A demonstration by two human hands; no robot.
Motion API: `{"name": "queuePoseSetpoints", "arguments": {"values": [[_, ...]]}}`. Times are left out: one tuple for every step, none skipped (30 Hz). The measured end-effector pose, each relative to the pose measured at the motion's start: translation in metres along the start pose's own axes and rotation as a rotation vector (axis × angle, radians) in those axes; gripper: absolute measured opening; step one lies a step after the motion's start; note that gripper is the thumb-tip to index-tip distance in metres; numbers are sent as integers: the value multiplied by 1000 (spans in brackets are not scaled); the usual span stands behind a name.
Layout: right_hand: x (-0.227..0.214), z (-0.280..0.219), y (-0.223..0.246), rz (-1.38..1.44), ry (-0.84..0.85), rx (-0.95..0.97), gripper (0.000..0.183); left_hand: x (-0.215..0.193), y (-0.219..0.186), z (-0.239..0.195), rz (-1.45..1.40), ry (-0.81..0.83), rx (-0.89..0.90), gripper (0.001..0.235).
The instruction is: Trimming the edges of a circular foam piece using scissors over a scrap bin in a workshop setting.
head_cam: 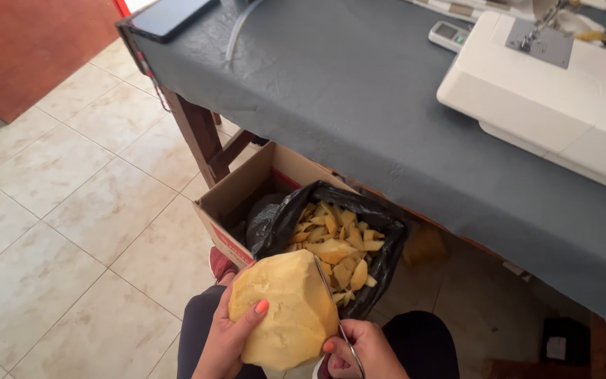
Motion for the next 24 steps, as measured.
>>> {"name": "queuePoseSetpoints", "arguments": {"values": [[1,2,-4,79,8,20,15,-1,2,2,-5,-20,-3,75],[1,-1,-6,83,8,26,15,1,0,0,-1,-22,-9,75],[3,-3,-4,155,60,23,22,4,-2,-1,7,-12,-10,72],[6,-6,-2,228,111,19,30,7,-4,-2,15,-2,-12,70],[5,-3,-4,227,111,15,30,9,-6,-3,15,1,-8,70],[4,-1,-8,226,86,69,23,10,-7,-4,6,-21,-32,74],[3,0,-15,227,60,125,18,10,-6,-5,-1,-43,-60,77],[2,-2,-10,229,59,124,18,8,-6,-3,1,-41,-59,77],[-2,-5,-6,158,29,103,17,6,-5,-1,7,-38,-53,76],[-4,-8,-1,88,0,83,15,4,-4,0,13,-34,-47,76],[-7,-1,-10,88,-2,78,15,5,-8,-2,13,-30,-44,76],[-12,6,-18,20,-45,69,18,6,-9,-4,16,-28,-73,75],[-17,12,-27,-47,-88,63,21,6,-11,-7,19,-28,-105,74],[-21,8,-28,-46,-90,62,21,4,-12,-9,20,-26,-104,74],[-25,6,-28,-12,-90,54,20,3,-14,-9,39,-25,-95,73],[-29,5,-28,21,-89,47,21,1,-16,-10,57,-25,-85,72],[-34,2,-31,18,-86,50,21,-2,-15,-12,56,-30,-87,72],[-37,0,-26,-45,-43,-79,24,-3,-14,-13,68,-4,-70,72],[-39,0,-18,-106,-4,-218,30,-2,-17,-11,83,28,-45,72],[-42,-10,-2,-106,-5,-224,30,1,-22,-14,84,30,-40,72],[-39,-25,16,-397,44,-327,45,4,-23,-18,103,40,-82,73],[-36,-39,32,-687,91,-430,68,7,-23,-23,123,49,-124,73],[-35,-50,52,-685,82,-435,68,6,-21,-22,127,57,-120,73],[-33,-57,61,-806,145,-262,68,6,-18,-21,107,78,-128,75]]}}
Point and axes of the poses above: each hand's wrist, its own z-axis towards the middle knuckle, its own x-axis out of the palm, y = z × x, the point moved 6 cm from there along z, towards the middle knuckle, and after that the axes turned 2 degrees about -y, right-handed, at the moved point
